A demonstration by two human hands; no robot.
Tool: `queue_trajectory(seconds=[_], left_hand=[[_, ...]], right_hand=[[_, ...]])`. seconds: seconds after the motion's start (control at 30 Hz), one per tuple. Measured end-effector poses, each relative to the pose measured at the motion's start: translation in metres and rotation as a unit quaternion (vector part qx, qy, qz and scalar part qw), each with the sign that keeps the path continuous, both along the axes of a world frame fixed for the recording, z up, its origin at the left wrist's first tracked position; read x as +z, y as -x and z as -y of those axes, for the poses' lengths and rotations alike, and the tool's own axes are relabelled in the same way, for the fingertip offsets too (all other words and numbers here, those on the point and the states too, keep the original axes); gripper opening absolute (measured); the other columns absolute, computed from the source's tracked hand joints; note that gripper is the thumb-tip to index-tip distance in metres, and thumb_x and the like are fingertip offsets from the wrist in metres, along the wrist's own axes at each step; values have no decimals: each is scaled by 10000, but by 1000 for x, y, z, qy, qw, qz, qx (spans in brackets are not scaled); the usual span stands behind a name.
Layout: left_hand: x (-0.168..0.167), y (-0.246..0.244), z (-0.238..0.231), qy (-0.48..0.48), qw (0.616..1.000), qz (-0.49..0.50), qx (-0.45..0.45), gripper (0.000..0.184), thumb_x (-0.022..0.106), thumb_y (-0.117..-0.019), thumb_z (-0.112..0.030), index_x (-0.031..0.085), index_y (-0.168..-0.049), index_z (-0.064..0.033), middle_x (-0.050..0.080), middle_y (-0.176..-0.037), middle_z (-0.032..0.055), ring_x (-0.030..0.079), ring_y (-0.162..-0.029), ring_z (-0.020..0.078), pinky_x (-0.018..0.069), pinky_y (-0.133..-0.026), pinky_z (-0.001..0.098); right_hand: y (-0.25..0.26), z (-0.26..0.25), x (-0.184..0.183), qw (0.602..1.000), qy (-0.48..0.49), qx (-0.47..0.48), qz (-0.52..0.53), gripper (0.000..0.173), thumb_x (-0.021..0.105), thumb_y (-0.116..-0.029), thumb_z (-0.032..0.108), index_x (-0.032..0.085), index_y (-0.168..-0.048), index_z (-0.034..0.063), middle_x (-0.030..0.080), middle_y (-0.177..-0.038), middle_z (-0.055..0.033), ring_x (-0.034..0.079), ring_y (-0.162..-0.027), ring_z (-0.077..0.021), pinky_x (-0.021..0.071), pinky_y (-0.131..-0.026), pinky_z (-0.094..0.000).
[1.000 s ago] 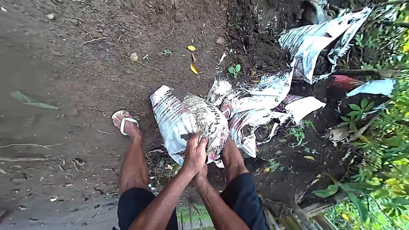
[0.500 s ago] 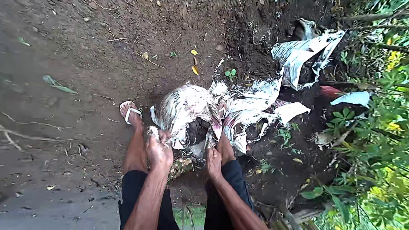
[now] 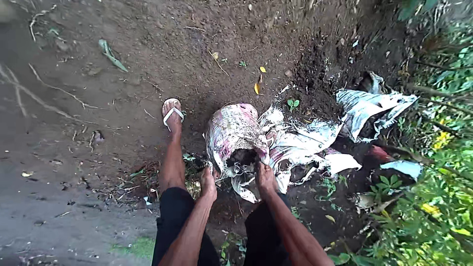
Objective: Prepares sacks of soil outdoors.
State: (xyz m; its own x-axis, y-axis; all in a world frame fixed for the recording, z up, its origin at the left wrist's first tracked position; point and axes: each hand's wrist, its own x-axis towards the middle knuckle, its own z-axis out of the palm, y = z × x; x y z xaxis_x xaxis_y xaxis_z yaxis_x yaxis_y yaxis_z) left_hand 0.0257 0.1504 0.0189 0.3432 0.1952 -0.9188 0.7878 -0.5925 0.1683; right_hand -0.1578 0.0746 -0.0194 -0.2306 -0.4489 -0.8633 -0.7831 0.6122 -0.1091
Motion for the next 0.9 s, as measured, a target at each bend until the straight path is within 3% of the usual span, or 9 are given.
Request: queue_trajectory(seconds=[0.17,0.27,0.37,0.4,0.57,0.7,0.8,0.83,0.9], left_hand=[[-8,2,-12,49,997,-13,-64,339,315,-1103,-146,586,-960,-1,521,-737,-3,532,-690,91,500,-733,275],[-15,7,-15,63,996,-13,-63,344,307,-1099,-141,584,-936,-19,529,-702,-23,541,-653,72,509,-699,255],[-13,3,-16,60,996,-19,-60,361,294,-1114,-159,595,-1028,21,533,-734,-2,546,-677,96,511,-710,281],[-12,2,-15,56,997,-7,-54,356,281,-1112,-154,581,-987,-10,528,-700,-24,542,-642,80,506,-672,260],[-9,-13,-11,43,998,40,15,357,235,-1117,-145,539,-944,-74,521,-675,-50,531,-611,52,506,-655,222],[-13,-11,-8,45,998,33,-8,348,257,-1115,-141,546,-932,-77,529,-674,-54,543,-621,56,511,-666,228],[-16,-11,-8,35,998,22,-47,315,323,-1117,-173,588,-1042,-21,584,-795,-6,585,-739,71,525,-754,248],[-15,-12,-8,30,998,13,-54,331,352,-1122,-195,590,-1162,32,606,-937,51,592,-857,95,514,-843,272],[-16,-12,-8,12,997,11,-73,375,381,-1123,-221,568,-1278,65,624,-1135,121,595,-1020,116,491,-948,286]], right_hand=[[-4,-3,-15,1000,-9,-6,9,416,473,-1092,303,708,-1055,-37,695,-913,-167,666,-876,-241,536,-868,-455],[2,-8,-15,999,4,-33,37,345,556,-1056,263,690,-1124,-48,709,-988,-168,678,-936,-210,542,-907,-405],[2,-10,-3,997,-9,-36,61,342,612,-1018,180,636,-1216,-99,693,-1111,-230,666,-1052,-245,517,-983,-412],[3,-10,0,998,-13,-26,62,355,608,-1019,174,629,-1238,-104,691,-1141,-242,663,-1085,-253,508,-1007,-411],[18,-9,1,998,-21,-21,50,325,568,-1040,199,644,-1186,-82,690,-1031,-199,666,-947,-232,536,-901,-424],[27,-7,-3,998,-29,-18,57,321,550,-1047,203,654,-1182,-68,699,-1009,-182,672,-934,-211,541,-896,-411],[27,-7,-2,997,-16,-30,65,303,559,-1049,190,655,-1164,-73,700,-990,-171,673,-920,-191,541,-892,-386],[27,-8,-2,997,-9,-29,70,299,560,-1046,182,654,-1158,-78,701,-994,-177,673,-934,-195,539,-903,-387],[24,-7,0,997,1,-22,75,296,569,-1036,173,661,-1145,-87,704,-997,-185,676,-953,-205,536,-916,-384]])
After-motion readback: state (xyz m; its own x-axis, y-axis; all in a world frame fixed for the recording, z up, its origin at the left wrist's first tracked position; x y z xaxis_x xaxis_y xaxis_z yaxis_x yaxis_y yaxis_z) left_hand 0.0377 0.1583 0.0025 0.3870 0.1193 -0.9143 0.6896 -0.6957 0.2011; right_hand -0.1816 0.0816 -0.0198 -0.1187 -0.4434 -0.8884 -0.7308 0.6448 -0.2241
